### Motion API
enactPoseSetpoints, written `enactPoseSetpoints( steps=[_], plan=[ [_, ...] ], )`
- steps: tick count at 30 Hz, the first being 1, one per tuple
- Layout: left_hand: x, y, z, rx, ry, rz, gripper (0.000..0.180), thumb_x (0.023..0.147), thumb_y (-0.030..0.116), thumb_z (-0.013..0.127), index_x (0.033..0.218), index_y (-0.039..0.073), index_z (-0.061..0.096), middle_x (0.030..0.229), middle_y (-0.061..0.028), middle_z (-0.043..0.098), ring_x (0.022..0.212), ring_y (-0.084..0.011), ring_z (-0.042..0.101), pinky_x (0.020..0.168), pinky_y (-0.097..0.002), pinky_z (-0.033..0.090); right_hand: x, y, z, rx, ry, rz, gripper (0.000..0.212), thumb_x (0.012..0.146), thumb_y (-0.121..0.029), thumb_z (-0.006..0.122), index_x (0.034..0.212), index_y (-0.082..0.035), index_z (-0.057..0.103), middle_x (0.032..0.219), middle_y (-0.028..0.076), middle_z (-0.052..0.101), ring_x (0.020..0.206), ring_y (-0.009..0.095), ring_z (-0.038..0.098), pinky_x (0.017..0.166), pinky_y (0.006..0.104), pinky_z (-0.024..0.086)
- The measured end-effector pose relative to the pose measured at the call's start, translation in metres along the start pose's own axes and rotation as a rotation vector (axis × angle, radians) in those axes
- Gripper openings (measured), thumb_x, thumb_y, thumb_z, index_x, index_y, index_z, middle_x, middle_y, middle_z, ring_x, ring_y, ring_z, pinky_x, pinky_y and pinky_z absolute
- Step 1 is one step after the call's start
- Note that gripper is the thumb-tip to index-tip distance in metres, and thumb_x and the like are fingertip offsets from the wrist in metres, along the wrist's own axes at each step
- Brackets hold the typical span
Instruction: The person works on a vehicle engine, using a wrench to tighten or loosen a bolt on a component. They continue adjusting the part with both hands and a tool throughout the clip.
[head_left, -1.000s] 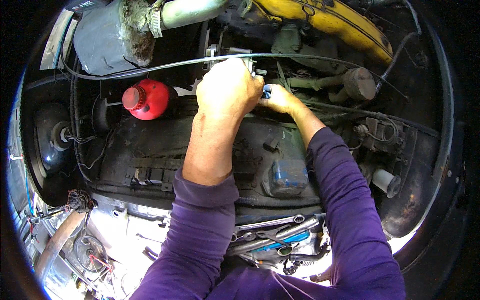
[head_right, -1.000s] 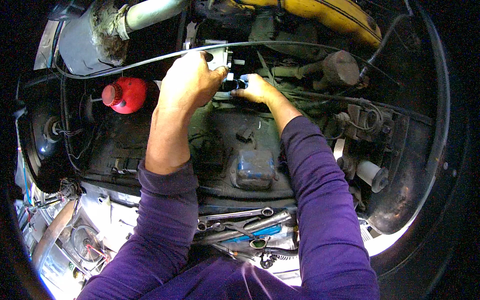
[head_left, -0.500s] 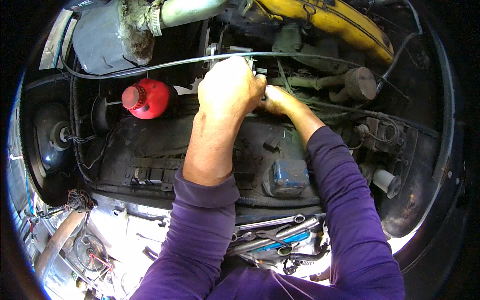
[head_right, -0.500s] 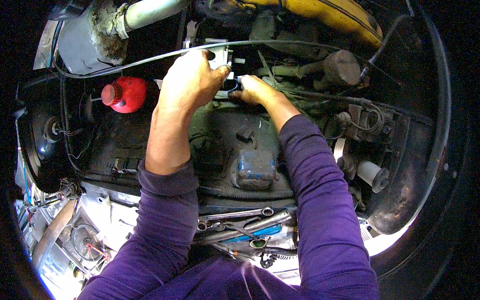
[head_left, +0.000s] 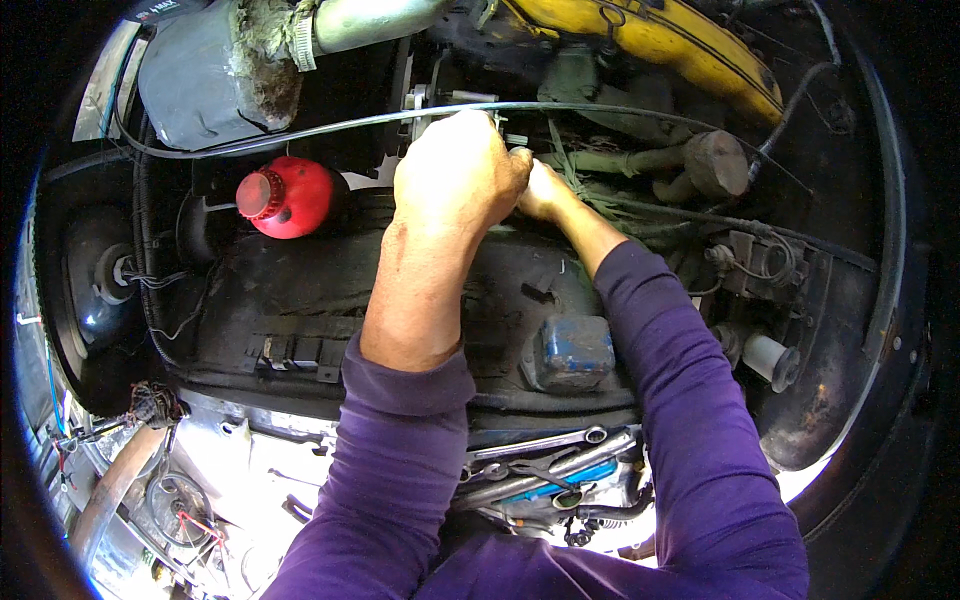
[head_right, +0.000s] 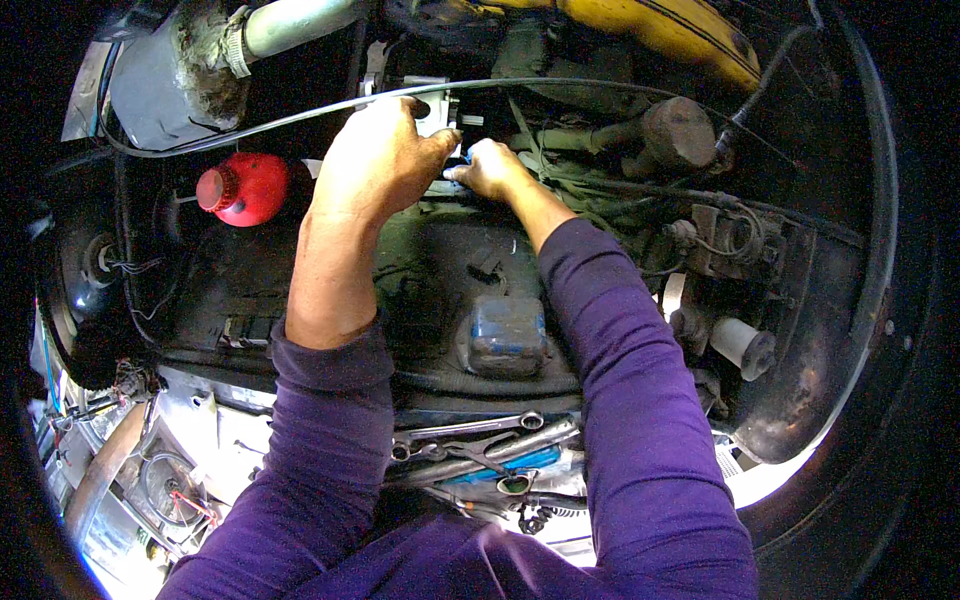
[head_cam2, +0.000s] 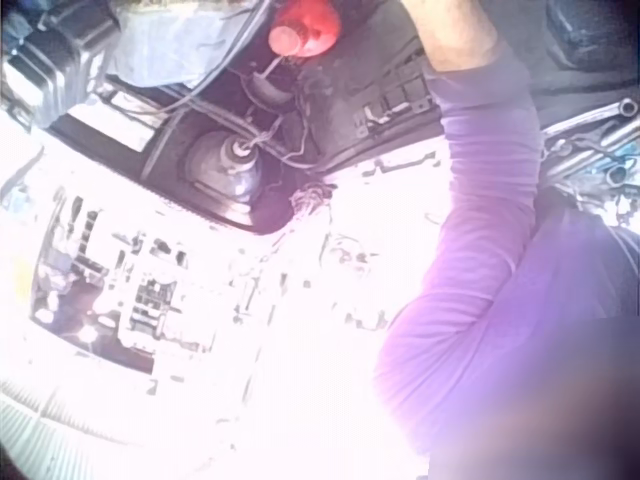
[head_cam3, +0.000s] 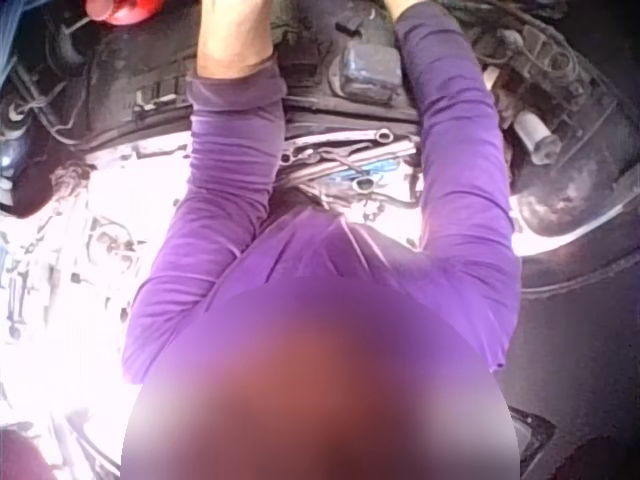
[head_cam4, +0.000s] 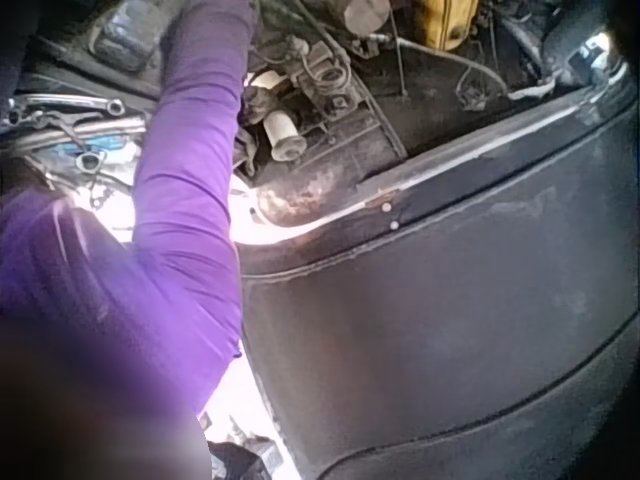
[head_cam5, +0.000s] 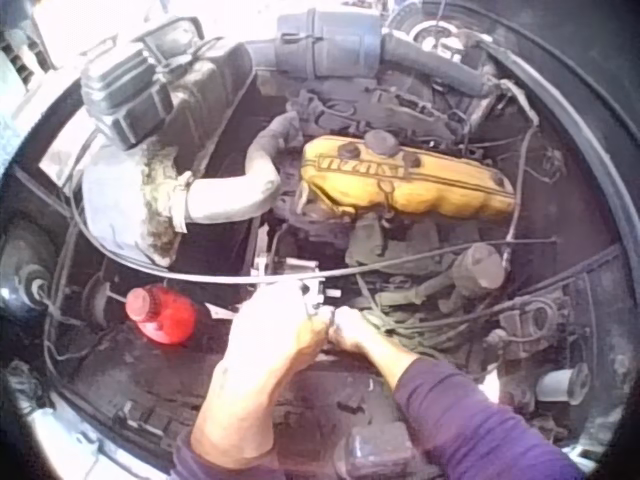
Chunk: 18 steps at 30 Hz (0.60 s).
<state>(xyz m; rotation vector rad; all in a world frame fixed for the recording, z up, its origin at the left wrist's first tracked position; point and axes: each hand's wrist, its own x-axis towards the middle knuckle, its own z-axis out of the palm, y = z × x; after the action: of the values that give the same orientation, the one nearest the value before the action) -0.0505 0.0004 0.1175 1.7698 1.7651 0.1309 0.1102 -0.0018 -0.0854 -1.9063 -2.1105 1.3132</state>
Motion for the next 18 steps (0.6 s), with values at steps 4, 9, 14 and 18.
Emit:
enactPoseSetpoints(
  steps=[4, 9, 14, 18],
  plan=[
    [0.001, 0.001, 0.0, 0.05, -0.003, 0.005, 0.041, 0.084, 0.037, 0.07, 0.101, -0.001, 0.071, 0.1, -0.0214, 0.071, 0.096, -0.0347, 0.07, 0.085, -0.0413, 0.056, 0.01, 0.01, 0.004, 0.055, -0.082, -0.03, 0.047, 0.084, -0.044, 0.073, 0.095, 0.002, 0.07, 0.1, 0.026, 0.068, 0.098, 0.04, 0.066, 0.082, 0.045, 0.053],
    [0.002, 0.002, 0.0, 0.047, -0.009, -0.012, 0.041, 0.083, 0.036, 0.07, 0.101, 0.0, 0.071, 0.097, -0.0219, 0.071, 0.094, -0.035, 0.07, 0.084, -0.0414, 0.056, 0.019, 0.019, 0.011, -0.078, -0.069, -0.102, 0.053, 0.084, -0.048, 0.072, 0.101, 0.002, 0.07, 0.099, 0.025, 0.069, 0.098, 0.037, 0.068, 0.083, 0.0438, 0.053],
    [0.001, 0.001, -0.002, 0.012, -0.029, -0.007, 0.04, 0.084, 0.036, 0.068, 0.101, 0.0, 0.071, 0.098, -0.0221, 0.071, 0.094, -0.0355, 0.07, 0.084, -0.042, 0.056, 0.007, 0.025, -0.004, 0.218, -0.055, 0.014, 0.049, 0.084, -0.041, 0.076, 0.099, 0.006, 0.07, 0.093, 0.018, 0.072, 0.086, 0.031, 0.069, 0.077, 0.0428, 0.054],
    [0.001, 0.0, 0.0, 0.05, -0.01, -0.017, 0.04, 0.084, 0.036, 0.068, 0.102, 0.0, 0.071, 0.099, -0.0224, 0.071, 0.095, -0.0357, 0.07, 0.085, -0.0424, 0.056, -0.022, 0.024, -0.014, 0.985, -0.195, 0.489, 0.019, 0.089, -0.016, 0.071, 0.091, 0.003, 0.07, 0.083, 0.012, 0.068, 0.069, 0.02, 0.065, 0.059, 0.0353, 0.051]
  ],
)
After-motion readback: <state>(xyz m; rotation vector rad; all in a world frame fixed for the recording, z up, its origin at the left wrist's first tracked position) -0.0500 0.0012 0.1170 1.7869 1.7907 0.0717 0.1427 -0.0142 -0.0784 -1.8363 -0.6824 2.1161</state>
